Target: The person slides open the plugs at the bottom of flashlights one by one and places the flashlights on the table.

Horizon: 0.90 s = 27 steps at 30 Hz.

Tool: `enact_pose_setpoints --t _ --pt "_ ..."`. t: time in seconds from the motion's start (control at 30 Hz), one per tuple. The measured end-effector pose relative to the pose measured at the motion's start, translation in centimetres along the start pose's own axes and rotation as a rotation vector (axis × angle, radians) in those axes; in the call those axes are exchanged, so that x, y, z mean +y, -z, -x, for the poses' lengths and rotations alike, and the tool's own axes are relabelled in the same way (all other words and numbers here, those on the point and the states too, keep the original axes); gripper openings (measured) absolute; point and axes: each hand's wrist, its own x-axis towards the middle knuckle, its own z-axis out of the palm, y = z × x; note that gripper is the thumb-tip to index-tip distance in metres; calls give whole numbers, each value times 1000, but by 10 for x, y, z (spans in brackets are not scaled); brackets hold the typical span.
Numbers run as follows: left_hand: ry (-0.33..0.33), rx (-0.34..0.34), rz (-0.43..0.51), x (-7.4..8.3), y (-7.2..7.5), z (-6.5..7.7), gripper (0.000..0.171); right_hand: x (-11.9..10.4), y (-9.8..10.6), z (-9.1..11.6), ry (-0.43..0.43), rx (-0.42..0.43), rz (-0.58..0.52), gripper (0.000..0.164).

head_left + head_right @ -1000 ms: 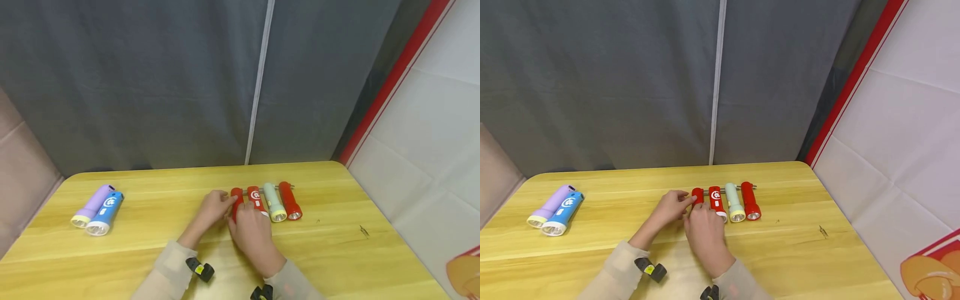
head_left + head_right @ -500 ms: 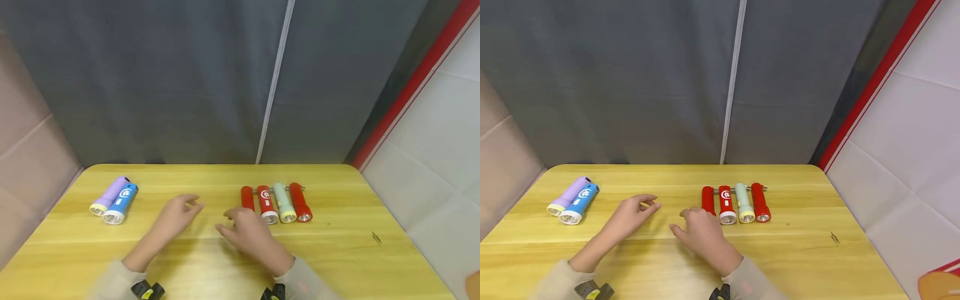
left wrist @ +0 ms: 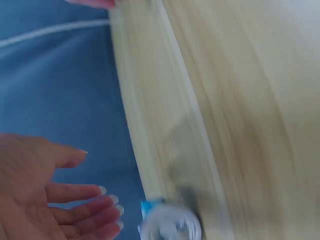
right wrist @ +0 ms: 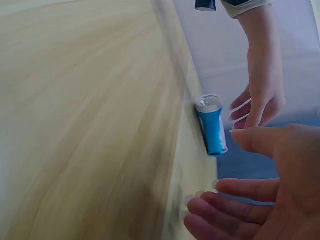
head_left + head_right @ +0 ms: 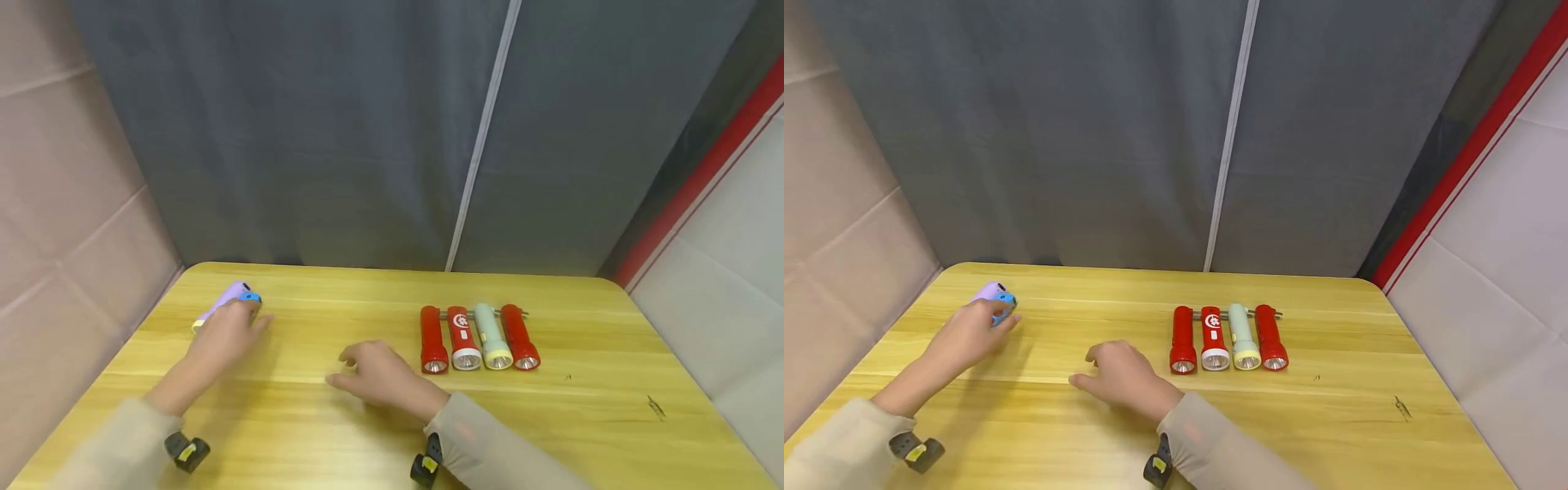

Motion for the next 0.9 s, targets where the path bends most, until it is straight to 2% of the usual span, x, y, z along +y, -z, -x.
enact_pose_setpoints --t 0.13,0.2,0.37,0.47,0.6,0.77,0.9 --pt "29 -22 -95 -17 2 -11 34 -2 -6 -13 -6 -31 -72 49" --pt "40 -58 -114 -26 3 -17 39 -4 -9 -20 -11 -33 -108 49" --pt "112 -216 -45 -43 5 -30 41 -12 -20 -36 -20 -21 -213 49" --pt "151 -281 -7 -50 6 -36 46 -19 -28 -45 -38 -13 -286 49" --pt "181 -312 -10 -57 7 -42 51 -30 -38 -55 -74 -5 -352 49" --pt "233 -334 -9 -58 7 -47 43 -43 -47 -64 -123 23 -382 47" --pt "258 -361 -34 -58 9 -50 41 -52 -55 -70 -182 79 -414 46"
